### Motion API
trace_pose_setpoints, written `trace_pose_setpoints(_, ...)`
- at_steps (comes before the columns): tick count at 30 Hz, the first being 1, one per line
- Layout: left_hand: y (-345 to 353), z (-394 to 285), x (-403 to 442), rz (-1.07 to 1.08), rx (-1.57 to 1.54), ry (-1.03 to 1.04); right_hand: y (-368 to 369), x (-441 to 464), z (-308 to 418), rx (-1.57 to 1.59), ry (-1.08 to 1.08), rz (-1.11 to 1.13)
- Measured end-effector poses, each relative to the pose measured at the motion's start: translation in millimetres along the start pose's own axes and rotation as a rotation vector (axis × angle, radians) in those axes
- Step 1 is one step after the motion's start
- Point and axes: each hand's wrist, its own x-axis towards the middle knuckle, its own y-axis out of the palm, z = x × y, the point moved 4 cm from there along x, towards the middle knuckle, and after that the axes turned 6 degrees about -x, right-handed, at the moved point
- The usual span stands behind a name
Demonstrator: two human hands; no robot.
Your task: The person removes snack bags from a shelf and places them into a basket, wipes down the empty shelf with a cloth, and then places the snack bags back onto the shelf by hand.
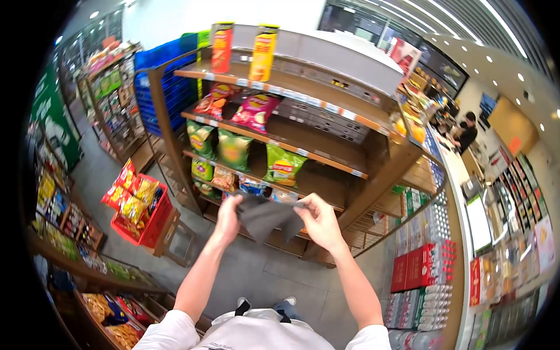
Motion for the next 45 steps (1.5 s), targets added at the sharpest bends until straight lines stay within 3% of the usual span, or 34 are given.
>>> trace_pose_setpoints(2, -26, -43, -8, -0.032, 0.036, 0.159, 17, 18, 10, 0.046, -0.002, -0.014)
trace_pose_setpoints(4, -29, -66, -14, -0.147, 0.024, 0.378, 37, 40, -9, -0.103, -0.024, -0.021)
trace_pose_setpoints(8, -69, -85, -8, -0.048, -0.030, 0.289, 70, 78, -31, 0.018, -0.028, -0.146)
trace_pose_setpoints(12, -94, -88, -13, 0.157, 0.335, 0.142, 75, 104, -35, 0.175, 0.123, -0.136)
trace_pose_setpoints(14, -112, -75, -8, 0.074, 0.777, 0.255, 77, 118, -60, 0.130, 0.311, -0.052)
trace_pose_setpoints(15, -109, -81, -11, 0.075, 0.883, 0.277, 77, 124, -65, 0.116, 0.294, -0.045)
trace_pose_setpoints(18, -113, -91, -14, -0.016, 0.755, 0.311, 72, 139, -81, 0.081, 0.270, -0.008)
trace_pose_setpoints(19, -100, -100, -14, 0.050, 0.653, 0.315, 72, 144, -90, 0.065, 0.264, -0.023)
trace_pose_setpoints(20, -86, -108, -12, 0.069, 0.590, 0.305, 75, 145, -101, 0.138, 0.290, -0.047)
trace_pose_setpoints(22, -65, -117, 0, 0.080, 0.532, 0.157, 86, 139, -133, -0.054, 0.084, -0.322)
trace_pose_setpoints(23, -46, -118, 6, 0.075, 0.434, 0.180, 96, 123, -146, -0.161, 0.060, -0.432)
trace_pose_setpoints(24, -53, -109, 18, -0.017, 0.652, 0.127, 110, 107, -171, -0.289, -0.048, -0.558)
trace_pose_setpoints(25, -36, -105, 21, -0.027, 0.716, 0.224, 135, 88, -194, -0.119, 0.069, -0.496)
trace_pose_setpoints(26, -35, -89, 25, -0.080, 0.890, 0.145, 171, 71, -204, 0.073, 0.124, -0.277)
trace_pose_setpoints(27, -31, -66, 28, -0.036, 0.963, 0.181, 211, 52, -227, 0.328, 0.409, -0.026)
trace_pose_setpoints(28, -30, -37, 30, -0.021, 1.251, 0.271, 242, 34, -223, 0.666, 0.670, -0.008)
trace_pose_setpoints(30, -41, 17, 27, -0.052, 1.480, 0.200, 278, 30, -238, 0.975, 0.768, 0.083)
trace_pose_setpoints(32, -60, 49, 27, -0.082, 1.497, 0.133, 288, 31, -266, 1.092, 0.737, 0.193)
trace_pose_setpoints(33, -70, 54, 28, -0.085, 1.484, 0.125, 289, 32, -280, 1.104, 0.721, 0.238)
trace_pose_setpoints(35, -92, 50, 26, -0.094, 1.172, 0.266, 295, 35, -309, 1.101, 0.698, 0.316)
trace_pose_setpoints(37, -135, 39, 29, -0.258, 1.078, 0.222, 305, 42, -328, 1.078, 0.690, 0.374)
trace_pose_setpoints(38, -165, 35, 30, -0.341, 1.060, 0.197, 301, 42, -341, 0.855, 0.858, 0.329)
trace_pose_setpoints(39, -202, 35, 32, -0.423, 1.052, 0.148, 302, 61, -319, 0.618, 0.637, 0.566)
trace_pose_setpoints(42, -300, 40, 40, -0.610, 0.959, 0.011, 319, 121, -237, 0.180, 0.369, 0.789)
trace_pose_setpoints(45, -348, 34, 81, -0.615, 0.879, -0.089, 342, 140, -264, 0.132, 0.390, 0.859)
